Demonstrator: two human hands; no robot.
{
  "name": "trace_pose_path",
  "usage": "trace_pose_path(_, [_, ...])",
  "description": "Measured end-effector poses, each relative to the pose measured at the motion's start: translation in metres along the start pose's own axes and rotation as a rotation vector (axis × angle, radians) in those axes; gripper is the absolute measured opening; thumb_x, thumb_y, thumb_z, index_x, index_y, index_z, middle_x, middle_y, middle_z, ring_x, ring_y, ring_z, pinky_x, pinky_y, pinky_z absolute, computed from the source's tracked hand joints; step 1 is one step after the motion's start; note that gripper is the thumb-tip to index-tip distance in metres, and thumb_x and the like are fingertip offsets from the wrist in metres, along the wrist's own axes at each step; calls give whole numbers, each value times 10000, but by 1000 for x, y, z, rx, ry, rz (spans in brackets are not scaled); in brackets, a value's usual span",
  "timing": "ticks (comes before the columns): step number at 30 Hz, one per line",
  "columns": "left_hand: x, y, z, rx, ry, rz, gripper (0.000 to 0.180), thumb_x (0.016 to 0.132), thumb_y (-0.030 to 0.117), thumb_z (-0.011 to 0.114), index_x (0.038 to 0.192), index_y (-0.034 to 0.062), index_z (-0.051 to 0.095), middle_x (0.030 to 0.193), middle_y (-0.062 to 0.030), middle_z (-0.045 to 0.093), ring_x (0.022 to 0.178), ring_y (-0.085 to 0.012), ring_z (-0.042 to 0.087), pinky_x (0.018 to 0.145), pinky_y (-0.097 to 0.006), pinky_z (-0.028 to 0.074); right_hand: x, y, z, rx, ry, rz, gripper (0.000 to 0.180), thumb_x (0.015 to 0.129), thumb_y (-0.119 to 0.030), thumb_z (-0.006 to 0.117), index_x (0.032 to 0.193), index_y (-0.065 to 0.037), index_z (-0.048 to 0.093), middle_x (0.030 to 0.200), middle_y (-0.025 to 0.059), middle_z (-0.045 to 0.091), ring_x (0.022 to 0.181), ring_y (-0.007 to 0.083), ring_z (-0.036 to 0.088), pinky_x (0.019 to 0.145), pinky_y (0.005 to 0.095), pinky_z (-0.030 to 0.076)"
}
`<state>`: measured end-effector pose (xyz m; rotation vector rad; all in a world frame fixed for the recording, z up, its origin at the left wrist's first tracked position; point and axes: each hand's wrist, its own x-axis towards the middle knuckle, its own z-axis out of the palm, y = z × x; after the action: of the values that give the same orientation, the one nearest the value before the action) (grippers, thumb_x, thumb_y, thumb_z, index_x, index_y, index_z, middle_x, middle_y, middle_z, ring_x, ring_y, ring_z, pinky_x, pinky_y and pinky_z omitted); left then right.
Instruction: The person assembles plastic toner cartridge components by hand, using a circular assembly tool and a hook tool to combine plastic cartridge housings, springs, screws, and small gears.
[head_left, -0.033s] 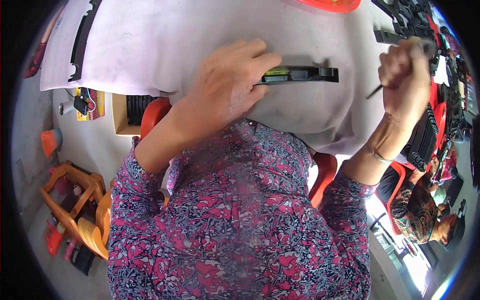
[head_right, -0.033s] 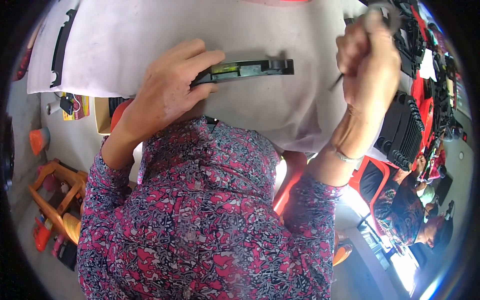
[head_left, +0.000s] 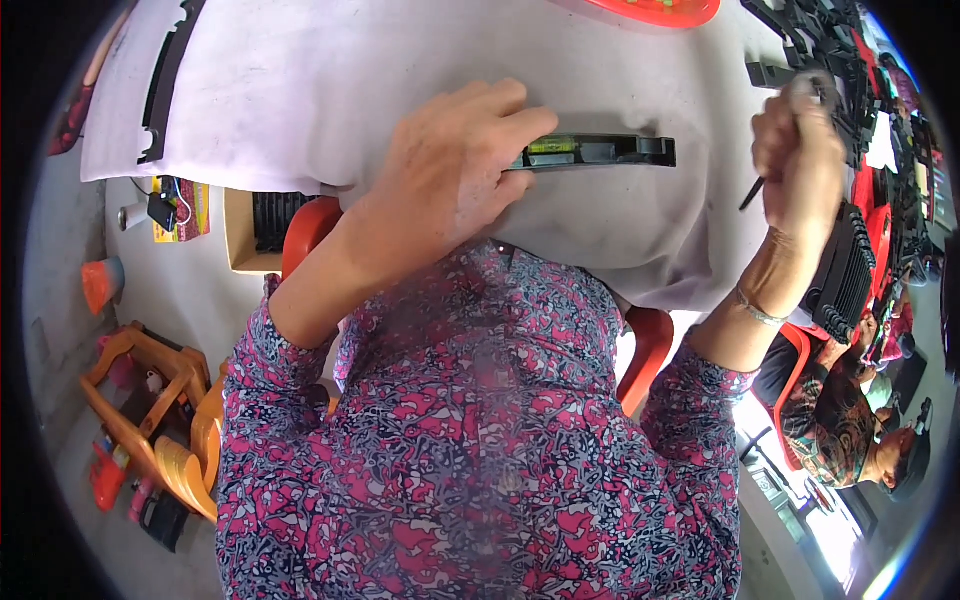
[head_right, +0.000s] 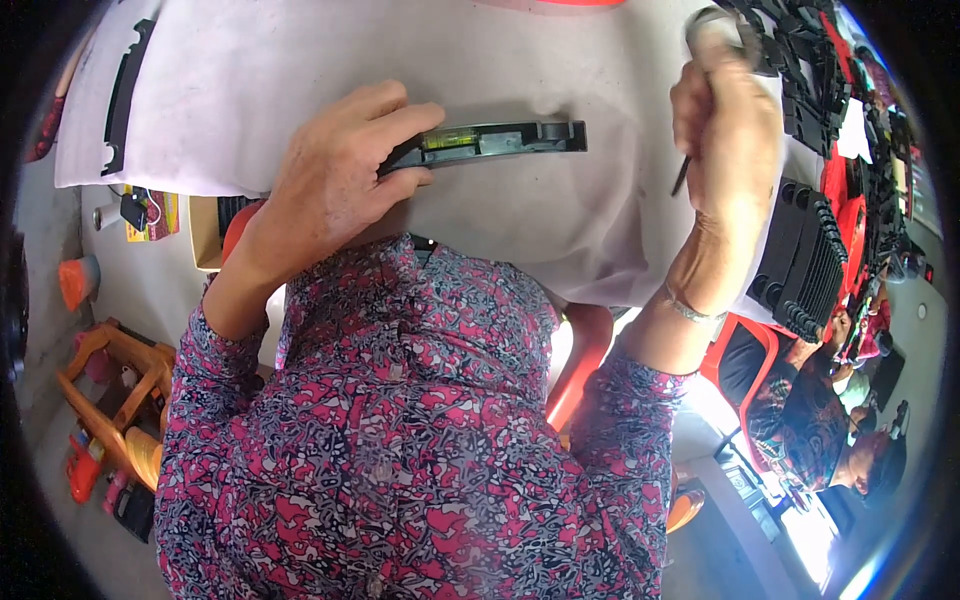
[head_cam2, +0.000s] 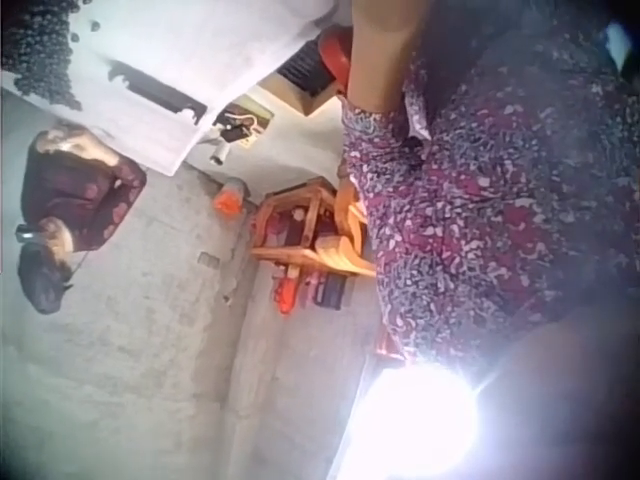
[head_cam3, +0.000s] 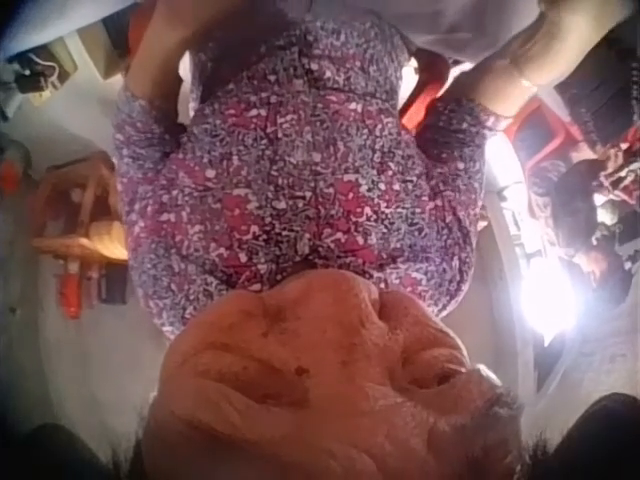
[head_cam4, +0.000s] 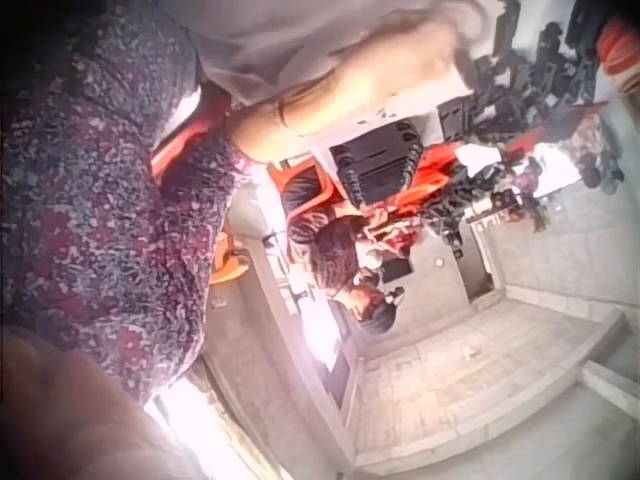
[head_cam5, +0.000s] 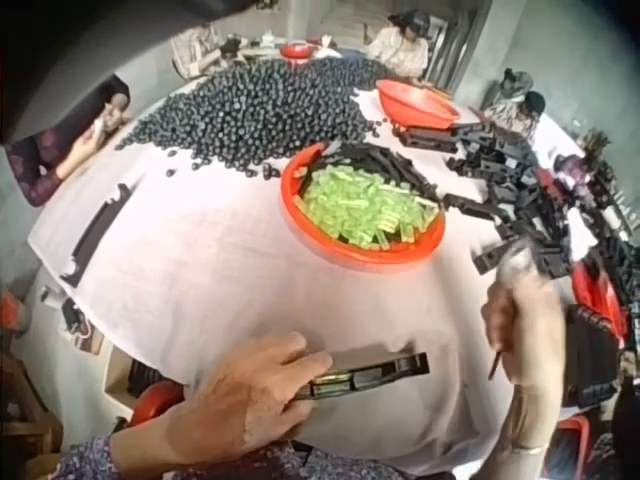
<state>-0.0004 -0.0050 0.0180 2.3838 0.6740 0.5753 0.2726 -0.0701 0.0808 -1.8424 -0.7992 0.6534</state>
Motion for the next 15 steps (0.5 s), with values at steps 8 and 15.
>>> trace_pose_path(8, [4, -5, -7, 82, 8, 97, 331, 701, 67, 744, 1015, 51, 638, 883, -94, 541, 847, -311, 567, 717, -423, 457, 13, 61, -11, -640, -95, -210, 349, 905, -283, 655, 807, 52, 636, 705, 190, 608, 649, 267, 590, 636, 400, 465])
trace_pose_path(15, [11, -12, 5, 144, -20, 103, 366, 697, 78, 750, 1049, 65, 649, 892, -75, 558, 885, -289, 568, 787, -425, 434, 40, 64, -24, -644, -115, -273, 188, 866, -166, 699, 934, 5, 664, 768, 130, 639, 696, 257, 611, 669, 364, 492])
